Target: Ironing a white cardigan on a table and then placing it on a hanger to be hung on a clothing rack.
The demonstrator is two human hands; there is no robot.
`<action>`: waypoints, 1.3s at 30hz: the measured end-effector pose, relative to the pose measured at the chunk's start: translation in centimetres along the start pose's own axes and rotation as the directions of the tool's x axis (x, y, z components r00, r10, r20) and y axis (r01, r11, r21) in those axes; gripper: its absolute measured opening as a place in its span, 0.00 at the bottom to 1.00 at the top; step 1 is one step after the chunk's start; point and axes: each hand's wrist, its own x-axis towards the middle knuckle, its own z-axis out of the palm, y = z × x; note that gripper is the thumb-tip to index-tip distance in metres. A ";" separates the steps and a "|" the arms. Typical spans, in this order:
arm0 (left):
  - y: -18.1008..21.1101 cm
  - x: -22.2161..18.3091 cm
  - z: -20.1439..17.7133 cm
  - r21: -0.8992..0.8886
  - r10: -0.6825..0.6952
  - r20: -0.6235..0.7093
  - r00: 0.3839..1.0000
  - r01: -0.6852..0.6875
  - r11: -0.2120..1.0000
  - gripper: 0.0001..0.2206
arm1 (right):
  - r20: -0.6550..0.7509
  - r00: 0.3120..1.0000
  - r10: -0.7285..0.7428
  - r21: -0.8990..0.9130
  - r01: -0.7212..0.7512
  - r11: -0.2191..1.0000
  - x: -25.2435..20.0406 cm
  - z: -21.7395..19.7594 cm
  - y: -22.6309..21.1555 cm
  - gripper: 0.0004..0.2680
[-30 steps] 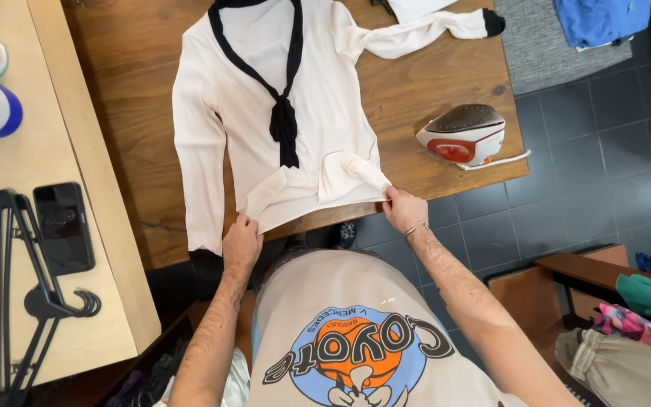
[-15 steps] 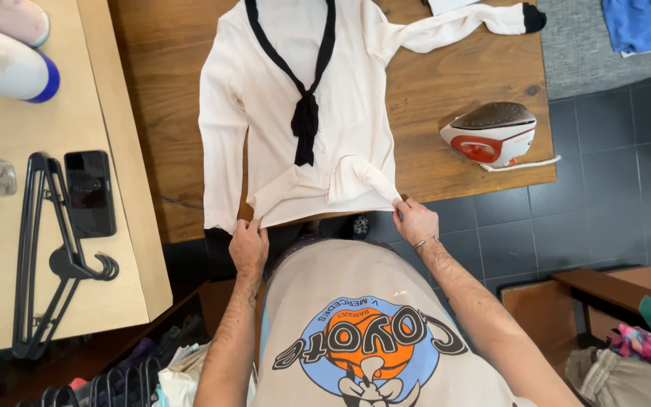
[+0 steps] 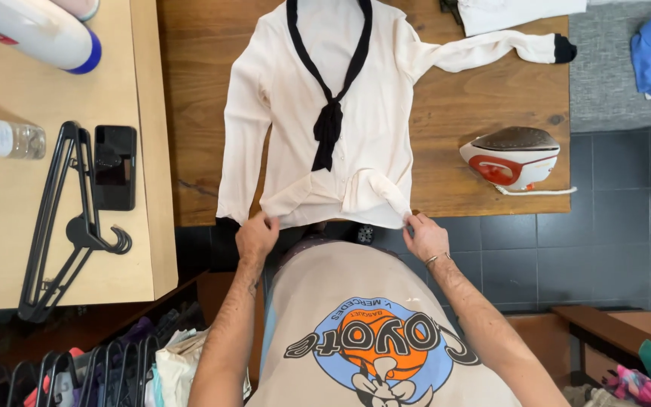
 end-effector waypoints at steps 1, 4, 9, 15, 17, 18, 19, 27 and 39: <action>0.2 0.9 -0.5 -0.004 -0.002 -0.005 1.000 0.002 1.000 0.17 | -0.004 1.000 -0.006 -0.002 0.006 1.000 0.3 0.2 0.2 0.07; 0.8 3.1 -2.2 -0.114 0.103 -0.343 0.934 -0.151 0.982 0.08 | -0.008 0.997 0.076 0.073 -0.075 0.994 1.1 0.4 0.4 0.09; -0.6 8.6 -2.7 0.024 0.293 -0.186 0.938 -0.294 0.955 0.29 | -0.116 0.992 0.042 0.201 -0.018 0.979 4.2 -1.0 -0.7 0.19; -3.7 15.5 -5.5 0.024 -0.066 -0.214 0.975 0.073 0.997 0.34 | -0.094 0.993 -0.077 0.237 0.098 0.967 7.6 -1.5 -3.1 0.21; -0.4 14.5 -6.0 0.096 0.166 -0.367 0.915 -0.141 0.985 0.32 | -0.062 0.992 -0.113 0.241 0.125 0.963 8.8 -2.0 -4.5 0.23; 1.3 13.8 -6.1 0.198 0.388 -0.495 0.777 -0.334 0.922 0.30 | -0.037 0.988 -0.150 0.247 0.154 0.957 9.2 -2.2 -5.1 0.25; 2.9 12.3 -4.8 0.196 0.386 -0.482 0.786 -0.332 0.923 0.30 | -0.022 0.989 -0.147 0.249 0.148 0.957 9.6 -1.8 -5.7 0.25; 9.6 4.1 4.2 0.109 0.528 -0.159 0.834 -0.517 0.849 0.32 | 0.122 0.895 -0.429 0.087 0.421 0.903 13.0 -1.8 -9.3 0.24; 6.0 6.3 7.8 -0.020 0.398 -0.297 0.868 -0.422 0.906 0.07 | 0.057 0.924 -0.379 0.335 0.340 0.879 11.1 7.2 -7.3 0.10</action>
